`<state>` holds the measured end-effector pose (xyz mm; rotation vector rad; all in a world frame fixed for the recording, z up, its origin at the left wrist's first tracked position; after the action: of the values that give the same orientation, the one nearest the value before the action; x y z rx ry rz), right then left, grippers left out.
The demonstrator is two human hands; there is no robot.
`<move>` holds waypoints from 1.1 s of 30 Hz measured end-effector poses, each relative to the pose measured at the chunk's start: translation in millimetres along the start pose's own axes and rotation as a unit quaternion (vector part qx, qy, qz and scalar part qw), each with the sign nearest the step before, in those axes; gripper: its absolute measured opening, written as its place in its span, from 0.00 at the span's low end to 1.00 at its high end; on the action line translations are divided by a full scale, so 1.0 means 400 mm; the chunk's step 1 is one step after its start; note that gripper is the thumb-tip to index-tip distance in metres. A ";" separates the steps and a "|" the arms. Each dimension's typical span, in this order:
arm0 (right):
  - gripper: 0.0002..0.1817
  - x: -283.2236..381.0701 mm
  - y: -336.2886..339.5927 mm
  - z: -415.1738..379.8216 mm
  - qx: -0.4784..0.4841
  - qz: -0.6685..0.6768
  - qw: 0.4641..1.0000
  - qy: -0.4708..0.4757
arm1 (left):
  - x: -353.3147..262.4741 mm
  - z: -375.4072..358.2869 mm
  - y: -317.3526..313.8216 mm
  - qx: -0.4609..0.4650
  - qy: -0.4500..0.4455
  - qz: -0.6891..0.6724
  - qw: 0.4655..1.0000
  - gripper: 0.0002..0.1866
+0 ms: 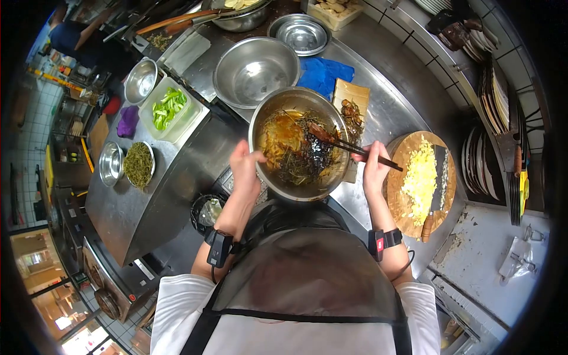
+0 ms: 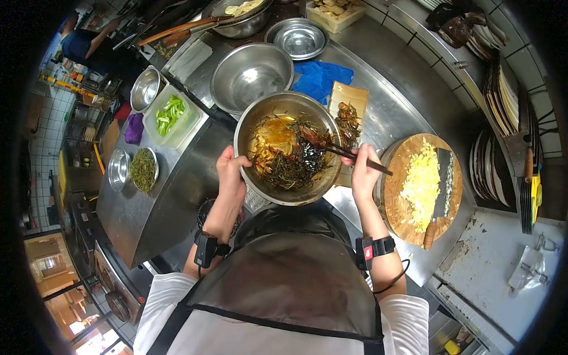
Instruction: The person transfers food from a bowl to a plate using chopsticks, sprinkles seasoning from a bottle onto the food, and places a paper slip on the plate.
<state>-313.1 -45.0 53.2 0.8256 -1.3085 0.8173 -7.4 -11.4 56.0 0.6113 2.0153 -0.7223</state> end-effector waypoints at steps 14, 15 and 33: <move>0.08 0.251 -0.016 -0.148 0.343 -0.223 0.795 0.448 | 0.003 0.013 0.028 0.004 -0.008 0.014 1.000 0.12; 0.08 0.258 -0.010 -0.144 0.343 -0.224 0.795 0.448 | -0.005 0.010 0.025 0.009 -0.019 0.023 1.000 0.12; 0.11 0.105 -0.095 -0.172 0.246 -0.226 0.836 0.436 | -0.007 0.002 0.025 -0.008 -0.010 -0.019 1.000 0.14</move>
<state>-243.4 -1.2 87.7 0.9380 -0.0650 0.9812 1.1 -5.4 55.5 0.5550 2.0173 -0.7307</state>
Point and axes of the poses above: each hand's wrist, its own z-axis towards the middle knuckle, its own y-axis out of the back of the hand, x = y × z, the point moved 6 cm from there along z, towards the middle knuckle, and after that the axes turned 14 degrees about -x, right-handed, at the moved point
